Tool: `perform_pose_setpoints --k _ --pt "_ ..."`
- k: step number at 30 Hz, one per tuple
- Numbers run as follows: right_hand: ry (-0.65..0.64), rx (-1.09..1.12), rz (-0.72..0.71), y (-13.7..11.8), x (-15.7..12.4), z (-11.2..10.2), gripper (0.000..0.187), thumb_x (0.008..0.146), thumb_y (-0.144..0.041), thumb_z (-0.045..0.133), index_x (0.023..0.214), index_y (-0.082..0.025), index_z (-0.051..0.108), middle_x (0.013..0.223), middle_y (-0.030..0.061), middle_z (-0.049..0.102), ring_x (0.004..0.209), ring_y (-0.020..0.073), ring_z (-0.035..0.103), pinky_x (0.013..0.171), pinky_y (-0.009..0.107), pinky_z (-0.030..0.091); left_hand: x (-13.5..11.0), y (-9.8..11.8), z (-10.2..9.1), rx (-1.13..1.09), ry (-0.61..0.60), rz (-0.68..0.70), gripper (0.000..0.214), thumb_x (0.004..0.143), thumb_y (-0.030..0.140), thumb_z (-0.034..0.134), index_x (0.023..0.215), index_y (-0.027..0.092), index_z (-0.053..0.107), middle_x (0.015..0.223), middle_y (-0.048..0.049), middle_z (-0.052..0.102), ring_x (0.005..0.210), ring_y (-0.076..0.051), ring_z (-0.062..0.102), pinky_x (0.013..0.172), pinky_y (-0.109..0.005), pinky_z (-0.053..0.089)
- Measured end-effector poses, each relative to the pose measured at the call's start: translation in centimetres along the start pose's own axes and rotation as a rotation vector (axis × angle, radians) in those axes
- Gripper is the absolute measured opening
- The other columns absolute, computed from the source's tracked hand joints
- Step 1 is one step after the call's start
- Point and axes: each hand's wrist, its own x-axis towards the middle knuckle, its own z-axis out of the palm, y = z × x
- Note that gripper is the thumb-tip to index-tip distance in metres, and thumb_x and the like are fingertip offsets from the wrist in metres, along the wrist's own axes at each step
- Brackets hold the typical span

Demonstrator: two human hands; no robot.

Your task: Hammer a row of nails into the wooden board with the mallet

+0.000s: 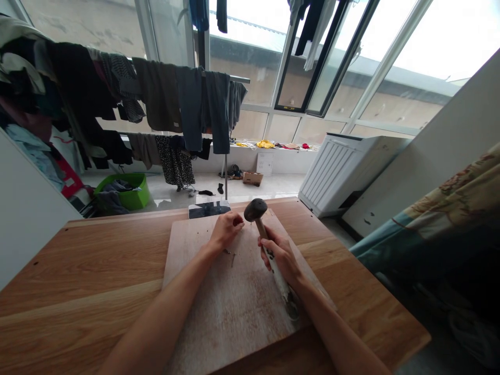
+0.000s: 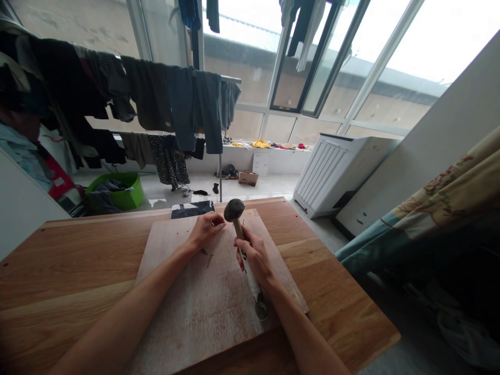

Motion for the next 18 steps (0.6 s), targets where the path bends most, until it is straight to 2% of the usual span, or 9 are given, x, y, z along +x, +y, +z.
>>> perform_pose_setpoints --k 7,18 --pt "-0.019 -0.011 -0.010 -0.15 -0.02 0.18 0.021 0.084 -0.035 0.055 0.097 -0.018 0.056 0.070 -0.0053 0.049 0.039 0.0055 0.041 0.032 0.019 0.033 -0.01 -0.30 0.13 -0.016 -0.004 0.007 0.007 0.078 0.017 0.067 0.072 0.016 0.070 0.070 0.0002 0.063 0.065 -0.012 0.058 0.063 -0.024 0.044" --pt "-0.030 -0.043 -0.004 -0.08 0.04 0.22 0.025 0.088 -0.039 0.054 0.099 -0.017 0.056 0.064 -0.0068 0.047 0.037 0.0057 0.040 0.032 0.019 0.034 0.06 -0.44 0.25 -0.046 0.009 0.004 0.006 0.077 0.016 0.068 0.072 0.015 0.070 0.067 0.0010 0.063 0.063 -0.012 0.057 0.062 -0.024 0.042"
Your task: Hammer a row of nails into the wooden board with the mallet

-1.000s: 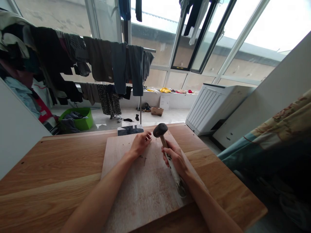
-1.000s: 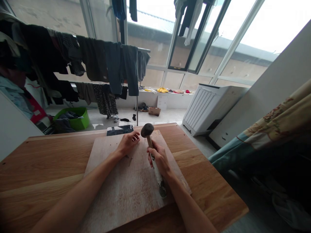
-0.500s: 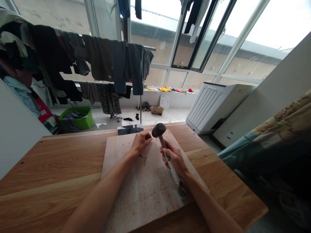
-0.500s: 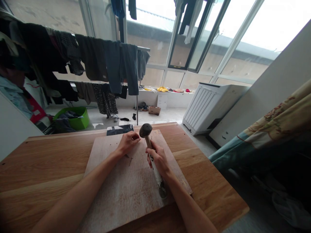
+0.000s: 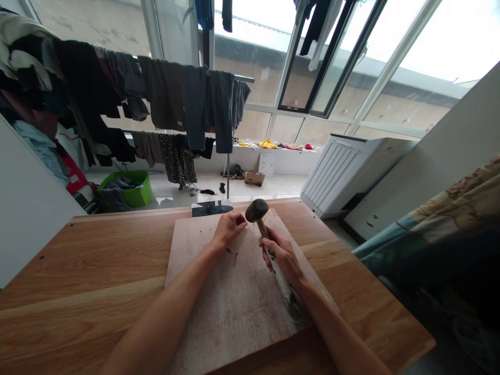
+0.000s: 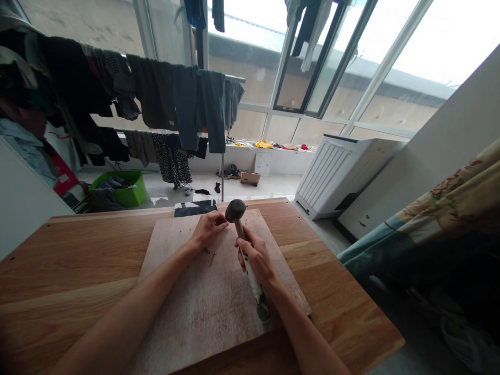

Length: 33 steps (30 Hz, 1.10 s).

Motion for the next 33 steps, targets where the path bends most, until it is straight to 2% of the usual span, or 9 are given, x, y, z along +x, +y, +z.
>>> perform_pose_setpoints --k 6,10,15,18,21,24,27,30,33 --pt "-0.001 -0.079 0.037 0.5 0.3 0.2 0.036 0.083 -0.040 0.057 0.109 -0.016 0.057 0.075 -0.0033 0.056 0.036 0.0049 0.044 0.030 0.019 0.035 0.1 -0.3 0.0 0.029 -0.005 0.047 0.015 0.073 0.006 0.060 0.073 0.015 0.072 0.070 0.0004 0.062 0.063 -0.012 0.054 0.060 -0.023 0.039" --pt "0.004 -0.085 0.023 0.9 0.5 0.2 0.039 0.083 -0.040 0.057 0.113 -0.016 0.058 0.077 -0.0026 0.056 0.036 0.0049 0.045 0.030 0.019 0.035 0.0 -0.1 -0.2 0.066 -0.027 0.058 0.013 0.073 0.007 0.059 0.071 0.015 0.070 0.067 0.0005 0.059 0.063 -0.013 0.053 0.060 -0.024 0.039" --pt "0.004 -0.085 0.023 0.8 0.4 0.0 0.031 0.085 -0.040 0.058 0.104 -0.015 0.058 0.064 -0.0056 0.052 0.035 0.0057 0.042 0.031 0.019 0.035 -0.1 0.1 -0.7 0.075 -0.108 0.086 0.008 0.076 0.016 0.064 0.082 0.015 0.069 0.078 -0.0017 0.061 0.067 -0.013 0.056 0.063 -0.024 0.045" --pt "0.025 -0.049 0.045 0.9 0.4 -0.2 0.031 0.083 -0.041 0.060 0.103 -0.017 0.057 0.062 -0.0064 0.051 0.036 0.0067 0.042 0.032 0.019 0.036 0.1 0.8 -2.1 0.086 -0.175 0.067 0.017 0.079 0.021 0.062 0.093 0.015 0.068 0.089 -0.0055 0.064 0.074 -0.015 0.061 0.067 -0.025 0.049" --pt "0.045 -0.010 0.043 1.0 0.3 -0.3 0.026 0.084 -0.042 0.059 0.096 -0.018 0.055 0.057 -0.0081 0.047 0.036 0.0071 0.040 0.032 0.019 0.036 0.1 2.1 -4.7 0.215 -0.352 0.033 0.014 0.082 0.024 0.058 0.087 0.016 0.068 0.087 -0.0055 0.067 0.076 -0.017 0.063 0.068 -0.026 0.048" --pt "0.067 0.009 0.023 1.0 0.4 -0.3 0.023 0.084 -0.041 0.059 0.090 -0.019 0.054 0.056 -0.0084 0.046 0.037 0.0070 0.039 0.031 0.018 0.034 -0.2 3.3 -7.5 0.422 -0.546 -0.050 0.010 0.077 0.024 0.059 0.078 0.018 0.067 0.082 -0.0042 0.068 0.075 -0.018 0.062 0.063 -0.026 0.043" --pt "0.088 0.017 0.024 1.0 0.4 -0.3 0.024 0.082 -0.041 0.061 0.089 -0.019 0.054 0.060 -0.0077 0.048 0.037 0.0069 0.041 0.031 0.019 0.034 -0.5 3.8 -9.6 0.595 -0.598 -0.166 0.014 0.071 0.027 0.062 0.082 0.019 0.066 0.088 -0.0056 0.069 0.078 -0.020 0.062 0.058 -0.027 0.040" --pt "0.090 0.020 0.027 1.0 0.4 -0.3 0.024 0.082 -0.041 0.061 0.090 -0.019 0.054 0.060 -0.0079 0.047 0.038 0.0072 0.041 0.032 0.020 0.035 -0.8 3.8 -10.4 0.633 -0.634 -0.244 0.024 0.069 0.033 0.063 0.090 0.021 0.064 0.091 -0.0052 0.070 0.077 -0.021 0.063 0.055 -0.027 0.039" --pt "0.088 0.006 0.032 0.8 0.3 -0.2 0.024 0.082 -0.042 0.060 0.088 -0.019 0.055 0.056 -0.0085 0.046 0.036 0.0075 0.040 0.031 0.020 0.034 -1.3 4.1 -9.8 0.664 -0.663 -0.257 0.025 0.070 0.039 0.064 0.087 0.022 0.063 0.087 -0.0049 0.069 0.074 -0.021 0.062 0.056 -0.027 0.040"
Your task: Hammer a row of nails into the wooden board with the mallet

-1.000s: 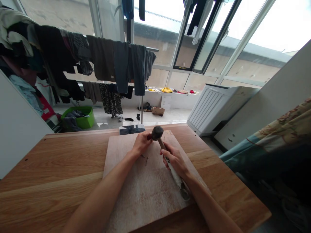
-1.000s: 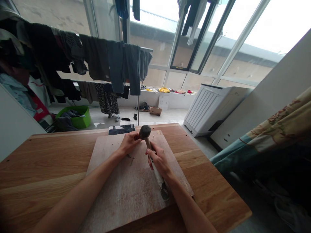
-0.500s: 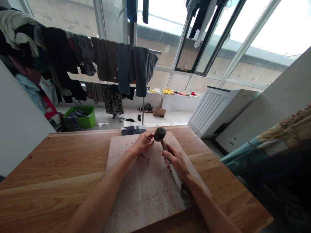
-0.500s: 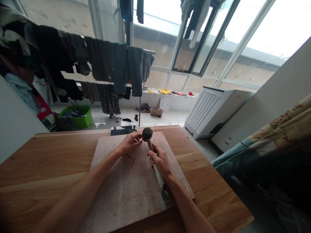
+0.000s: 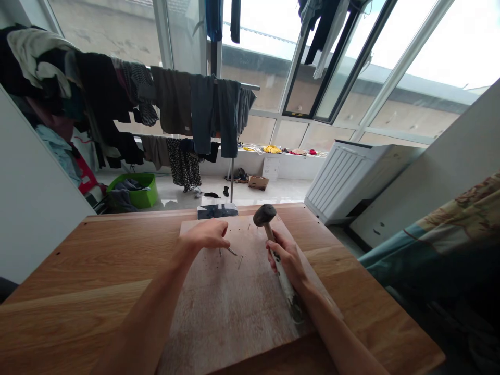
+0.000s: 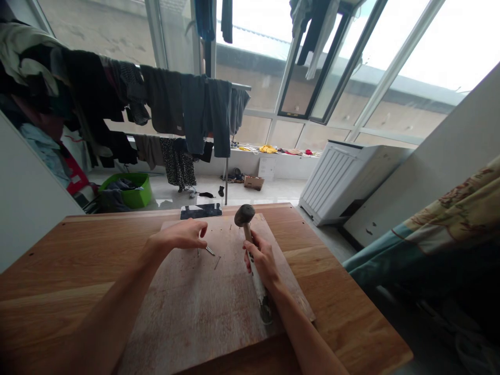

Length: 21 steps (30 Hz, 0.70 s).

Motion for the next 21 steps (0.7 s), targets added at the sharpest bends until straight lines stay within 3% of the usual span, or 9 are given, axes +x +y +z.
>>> perform_pose_setpoints --k 3,6,10,14,17,19,21 --pt "0.006 -0.014 0.008 -0.2 -0.1 0.1 0.026 0.081 -0.042 0.060 0.089 -0.018 0.055 0.053 -0.0087 0.047 0.035 0.0075 0.038 0.030 0.020 0.032 -0.1 1.6 0.7 0.025 0.021 0.055 0.022 0.068 0.039 0.066 0.081 0.022 0.062 0.082 -0.0050 0.067 0.073 -0.022 0.061 0.061 -0.029 0.042" --pt "0.010 -0.008 0.003 -0.1 -0.1 0.0 0.026 0.081 -0.041 0.060 0.092 -0.018 0.056 0.052 -0.0085 0.047 0.035 0.0079 0.039 0.031 0.020 0.034 -0.2 3.2 1.6 0.023 0.137 0.178 0.017 0.064 0.037 0.070 0.068 0.023 0.061 0.076 -0.0039 0.063 0.069 -0.022 0.060 0.064 -0.031 0.044" --pt "-0.006 -0.005 -0.006 0.1 0.0 -0.1 0.024 0.083 -0.041 0.059 0.089 -0.018 0.055 0.051 -0.0085 0.046 0.036 0.0083 0.040 0.032 0.020 0.035 0.5 4.3 3.6 -0.088 0.239 0.349 0.032 0.052 0.034 0.079 0.046 0.024 0.049 0.053 0.0022 0.049 0.053 -0.017 0.053 0.055 -0.028 0.043" --pt "-0.012 0.002 -0.016 0.2 0.1 -0.2 0.022 0.083 -0.040 0.060 0.088 -0.019 0.054 0.054 -0.0084 0.046 0.036 0.0074 0.040 0.032 0.019 0.035 1.2 4.7 5.5 -0.147 0.297 0.373 0.043 0.049 0.021 0.079 0.041 0.023 0.037 0.043 0.0052 0.035 0.044 -0.016 0.048 0.047 -0.028 0.041" --pt "-0.020 0.001 -0.024 0.3 0.1 -0.2 0.022 0.084 -0.039 0.060 0.089 -0.019 0.055 0.055 -0.0084 0.046 0.036 0.0070 0.039 0.032 0.019 0.035 1.2 5.0 5.1 -0.146 0.301 0.400 0.040 0.051 0.014 0.076 0.042 0.023 0.038 0.047 0.0039 0.040 0.048 -0.017 0.051 0.051 -0.029 0.043" --pt "-0.020 -0.004 -0.024 0.3 0.1 -0.3 0.021 0.084 -0.039 0.059 0.089 -0.019 0.055 0.053 -0.0086 0.045 0.036 0.0072 0.038 0.032 0.019 0.035 1.1 5.0 4.0 -0.130 0.308 0.421 0.027 0.057 0.014 0.072 0.048 0.022 0.049 0.057 0.0009 0.052 0.056 -0.018 0.056 0.058 -0.030 0.046" --pt "-0.015 -0.004 -0.020 0.4 0.1 -0.3 0.021 0.085 -0.038 0.058 0.090 -0.018 0.055 0.052 -0.0089 0.045 0.036 0.0076 0.039 0.032 0.019 0.034 1.3 4.4 3.0 -0.158 0.403 0.442 0.009 0.068 0.017 0.068 0.063 0.021 0.061 0.077 -0.0029 0.062 0.070 -0.020 0.062 0.068 -0.031 0.049"
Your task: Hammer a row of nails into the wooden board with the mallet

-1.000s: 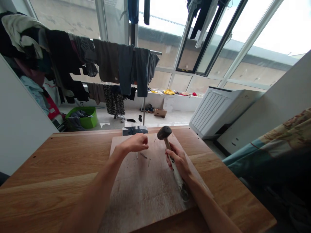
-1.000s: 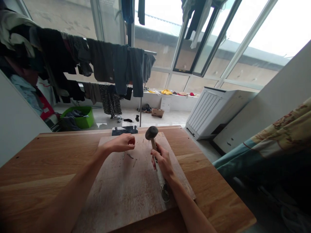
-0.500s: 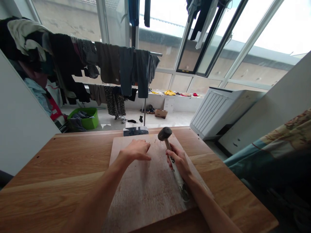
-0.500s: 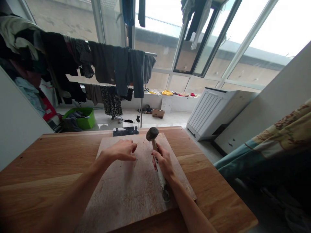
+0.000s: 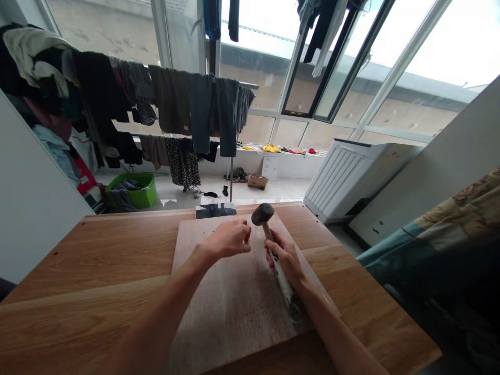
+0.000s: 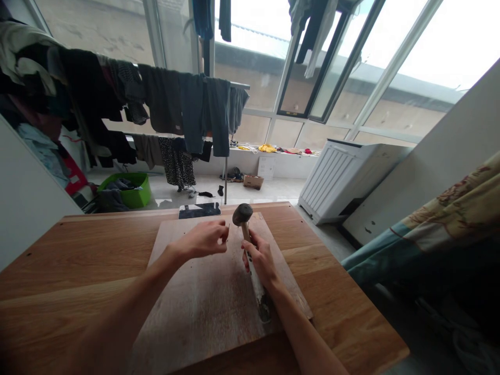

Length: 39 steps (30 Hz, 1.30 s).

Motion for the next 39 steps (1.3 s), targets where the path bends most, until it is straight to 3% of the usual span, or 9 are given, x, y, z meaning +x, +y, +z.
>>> perform_pose_setpoints --k 3,6,9,12,17,21,30,39 --pt "0.005 0.003 0.002 0.1 0.0 0.1 0.023 0.084 -0.038 0.059 0.094 -0.018 0.056 0.056 -0.0081 0.047 0.038 0.0079 0.040 0.032 0.020 0.035 0.4 -2.1 -0.3 -0.109 0.288 -0.004 0.004 0.079 0.020 0.062 0.079 0.020 0.066 0.104 -0.0070 0.065 0.096 -0.022 0.064 0.088 -0.034 0.049" --pt "0.006 -0.010 0.001 0.0 -0.1 0.2 0.022 0.083 -0.039 0.059 0.091 -0.018 0.056 0.059 -0.0074 0.047 0.038 0.0078 0.041 0.032 0.020 0.036 0.6 -4.3 0.9 -0.281 0.451 -0.144 0.007 0.083 0.023 0.061 0.078 0.018 0.064 0.097 -0.0059 0.069 0.094 -0.020 0.065 0.087 -0.033 0.051" --pt "-0.002 -0.007 0.009 -0.2 -0.2 0.4 0.024 0.083 -0.040 0.059 0.092 -0.018 0.056 0.062 -0.0068 0.048 0.038 0.0071 0.041 0.032 0.020 0.036 0.7 -5.4 2.5 -0.391 0.429 -0.278 0.011 0.083 0.023 0.062 0.092 0.018 0.065 0.079 -0.0010 0.070 0.072 -0.015 0.066 0.073 -0.028 0.052" --pt "-0.017 -0.005 0.013 -0.3 -0.2 0.5 0.026 0.083 -0.041 0.059 0.094 -0.018 0.055 0.064 -0.0065 0.048 0.038 0.0068 0.042 0.031 0.019 0.036 0.8 -5.6 3.4 -0.385 0.358 -0.254 0.028 0.082 0.021 0.061 0.110 0.020 0.065 0.079 0.0006 0.072 0.069 -0.014 0.066 0.070 -0.026 0.052" --pt "-0.020 -0.016 0.008 0.0 -0.1 0.5 0.025 0.084 -0.041 0.059 0.094 -0.018 0.055 0.061 -0.0072 0.048 0.037 0.0068 0.041 0.031 0.019 0.034 0.7 -5.8 3.9 -0.335 0.333 -0.190 0.015 0.085 0.022 0.058 0.094 0.020 0.070 0.081 -0.0011 0.074 0.072 -0.015 0.067 0.074 -0.027 0.052" --pt "-0.013 -0.004 0.012 0.1 -0.1 0.4 0.023 0.083 -0.040 0.059 0.091 -0.018 0.055 0.061 -0.0075 0.047 0.037 0.0068 0.041 0.031 0.019 0.033 0.6 -6.0 4.0 -0.345 0.375 -0.208 0.011 0.085 0.023 0.060 0.091 0.020 0.068 0.080 -0.0002 0.073 0.072 -0.015 0.067 0.073 -0.025 0.051" --pt "-0.079 0.046 0.024 -0.7 -0.4 0.7 0.022 0.084 -0.039 0.057 0.093 -0.019 0.054 0.057 -0.0081 0.045 0.037 0.0078 0.039 0.034 0.020 0.034 0.5 -5.5 3.7 -0.363 0.349 -0.192 0.007 0.081 0.022 0.061 0.083 0.019 0.066 0.078 -0.0012 0.071 0.073 -0.015 0.067 0.068 -0.024 0.052" --pt "-0.199 0.039 0.038 -1.3 -0.8 2.0 0.022 0.087 -0.040 0.051 0.096 -0.020 0.055 0.050 -0.0074 0.044 0.038 0.0092 0.036 0.037 0.019 0.031 0.4 -5.2 3.5 -0.438 0.362 -0.244 0.016 0.079 0.017 0.064 0.095 0.020 0.065 0.083 -0.0014 0.077 0.074 -0.016 0.071 0.073 -0.027 0.054"
